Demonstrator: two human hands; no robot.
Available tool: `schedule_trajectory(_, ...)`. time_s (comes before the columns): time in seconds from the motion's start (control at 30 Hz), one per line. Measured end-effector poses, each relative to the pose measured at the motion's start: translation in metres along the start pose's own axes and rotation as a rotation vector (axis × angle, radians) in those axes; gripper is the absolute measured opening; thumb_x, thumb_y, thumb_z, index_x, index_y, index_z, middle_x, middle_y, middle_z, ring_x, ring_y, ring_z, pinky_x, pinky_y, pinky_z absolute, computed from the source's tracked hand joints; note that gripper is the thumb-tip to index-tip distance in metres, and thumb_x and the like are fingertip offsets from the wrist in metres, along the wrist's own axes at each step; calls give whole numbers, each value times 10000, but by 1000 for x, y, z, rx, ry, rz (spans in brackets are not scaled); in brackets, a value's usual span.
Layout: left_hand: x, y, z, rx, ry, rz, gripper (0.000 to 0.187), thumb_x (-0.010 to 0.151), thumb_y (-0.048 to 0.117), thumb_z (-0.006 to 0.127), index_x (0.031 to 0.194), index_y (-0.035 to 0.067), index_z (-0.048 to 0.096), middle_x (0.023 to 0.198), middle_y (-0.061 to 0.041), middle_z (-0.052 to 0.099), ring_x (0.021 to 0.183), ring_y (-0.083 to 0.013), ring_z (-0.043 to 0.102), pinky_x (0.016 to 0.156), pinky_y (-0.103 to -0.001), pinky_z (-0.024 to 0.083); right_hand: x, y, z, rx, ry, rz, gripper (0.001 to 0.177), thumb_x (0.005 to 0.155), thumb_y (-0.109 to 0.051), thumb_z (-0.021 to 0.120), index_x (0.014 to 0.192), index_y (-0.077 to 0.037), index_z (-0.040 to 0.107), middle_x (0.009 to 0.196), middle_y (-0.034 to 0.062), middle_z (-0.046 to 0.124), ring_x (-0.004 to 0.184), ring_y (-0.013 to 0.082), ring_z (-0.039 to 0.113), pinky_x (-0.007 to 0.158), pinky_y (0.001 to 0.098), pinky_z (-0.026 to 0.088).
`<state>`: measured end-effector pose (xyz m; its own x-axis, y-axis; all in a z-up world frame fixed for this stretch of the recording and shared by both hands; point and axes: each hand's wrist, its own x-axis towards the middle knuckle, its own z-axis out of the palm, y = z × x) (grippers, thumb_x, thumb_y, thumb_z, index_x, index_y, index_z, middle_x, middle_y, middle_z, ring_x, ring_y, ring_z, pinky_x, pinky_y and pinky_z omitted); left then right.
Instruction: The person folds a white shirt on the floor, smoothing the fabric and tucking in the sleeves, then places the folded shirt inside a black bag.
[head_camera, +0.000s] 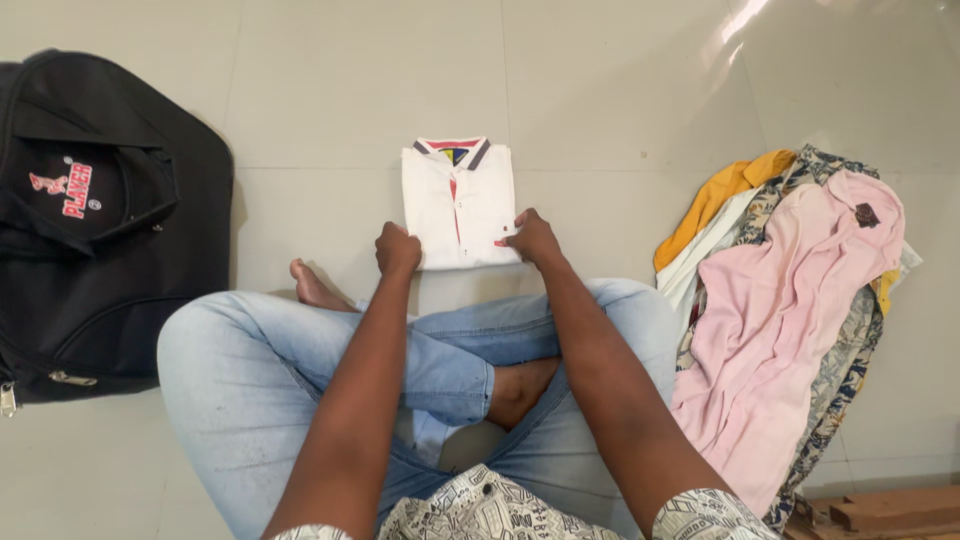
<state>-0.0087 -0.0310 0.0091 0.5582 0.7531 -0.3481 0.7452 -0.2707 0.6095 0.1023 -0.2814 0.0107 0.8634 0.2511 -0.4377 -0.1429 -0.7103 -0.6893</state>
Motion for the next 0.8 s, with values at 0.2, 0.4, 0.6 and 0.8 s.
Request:
schedule_trajectory(0.2, -10, 6, -7, 105, 103, 96, 391, 925, 229, 694, 1202, -20, 575, 1207, -227, 663, 1156, -422, 642, 952, -515, 540, 27, 8, 7, -203, 363, -247, 358, 867, -326, 789, 1067, -59, 660, 1056, 181, 711, 983, 331, 676, 829, 447, 535)
schedule_trajectory(0.4, -9, 7, -3, -3, 56, -39, 735, 859, 409, 771, 1303, -89, 463, 1307, -299, 555, 1180, -463, 607, 976, -521, 526, 20, -26, 0, -48, 249, -92, 453, 892, -336, 749, 1199, -30, 615, 1023, 181, 751, 952, 306, 723, 852, 410, 548)
schedule_trajectory(0.6, 4, -3, 17, -53, 36, -47, 873, 809, 456, 836, 1320, -137, 449, 1284, -347, 578, 1153, -453, 635, 978, -478, 551, 42, -11, 9, 153, 89, -130, 536, 805, -272, 827, 1158, 66, 605, 882, 174, 741, 778, 247, 720, 702, 373, 566)
schedule_trajectory(0.8, -23, 26, -9, 45, -184, -180, 597, 852, 456, 749, 1250, 22, 659, 1263, -194, 721, 1155, -357, 711, 964, -467, 575, 55, -11, 15, 317, 10, -51, 424, 883, -232, 771, 1145, 70, 631, 908, 119, 696, 790, 233, 677, 691, 373, 554)
